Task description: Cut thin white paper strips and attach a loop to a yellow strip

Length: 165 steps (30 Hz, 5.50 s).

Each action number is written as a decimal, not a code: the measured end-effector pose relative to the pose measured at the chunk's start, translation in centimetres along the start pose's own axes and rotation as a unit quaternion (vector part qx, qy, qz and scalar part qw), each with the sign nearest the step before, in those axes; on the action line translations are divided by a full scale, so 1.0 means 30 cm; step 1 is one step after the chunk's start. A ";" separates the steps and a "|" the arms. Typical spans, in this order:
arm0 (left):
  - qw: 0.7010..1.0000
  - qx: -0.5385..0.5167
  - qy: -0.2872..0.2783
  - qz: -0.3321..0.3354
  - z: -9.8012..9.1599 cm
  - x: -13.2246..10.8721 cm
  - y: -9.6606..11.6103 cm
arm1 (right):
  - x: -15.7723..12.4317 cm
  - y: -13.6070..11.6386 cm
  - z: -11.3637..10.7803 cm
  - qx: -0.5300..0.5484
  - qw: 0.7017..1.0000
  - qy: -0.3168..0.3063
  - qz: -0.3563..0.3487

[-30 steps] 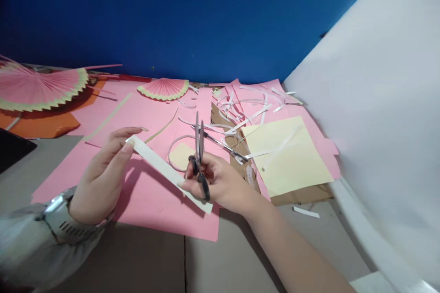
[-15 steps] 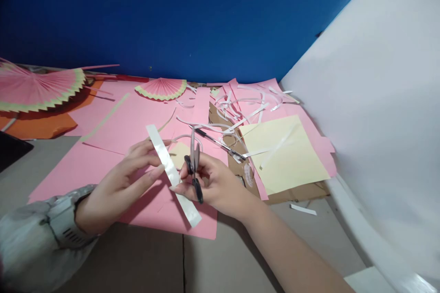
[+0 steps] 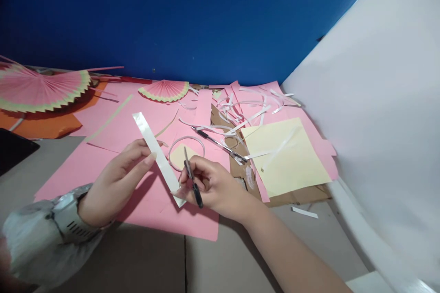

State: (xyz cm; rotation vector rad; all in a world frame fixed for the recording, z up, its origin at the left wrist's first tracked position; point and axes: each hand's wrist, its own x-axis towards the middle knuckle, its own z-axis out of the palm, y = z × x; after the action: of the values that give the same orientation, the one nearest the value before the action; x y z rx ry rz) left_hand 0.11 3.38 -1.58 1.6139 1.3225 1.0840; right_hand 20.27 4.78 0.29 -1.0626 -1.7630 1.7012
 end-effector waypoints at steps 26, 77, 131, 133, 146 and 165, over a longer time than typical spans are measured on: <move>1.000 -0.007 0.022 -0.020 -0.016 -0.001 0.004 | 0.017 0.044 -0.016 0.036 0.988 0.050 -0.141; 0.975 -0.026 -0.220 0.009 0.011 -0.028 0.026 | 0.003 0.000 0.012 -0.035 0.996 0.053 -0.057; 0.994 -0.046 -0.101 -0.011 0.018 -0.060 0.033 | -0.027 -0.084 0.018 -0.294 0.938 -0.124 0.135; 0.994 -0.042 -0.103 -0.010 0.017 -0.059 0.033 | -0.027 -0.083 0.016 -0.288 0.939 -0.129 0.137; 0.989 -0.081 -0.121 -0.011 0.016 -0.054 0.036 | -0.021 -0.063 -0.008 -0.237 0.947 -0.173 0.135; 0.989 -0.085 -0.122 0.006 0.020 -0.049 0.039 | -0.027 -0.066 -0.010 -0.231 0.949 -0.182 0.116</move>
State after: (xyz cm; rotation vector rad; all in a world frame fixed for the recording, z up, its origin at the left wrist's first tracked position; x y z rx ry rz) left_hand 0.91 1.72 -0.90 1.5736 1.0329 0.9443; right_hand 20.58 4.46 2.41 -1.2481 -2.4452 1.7501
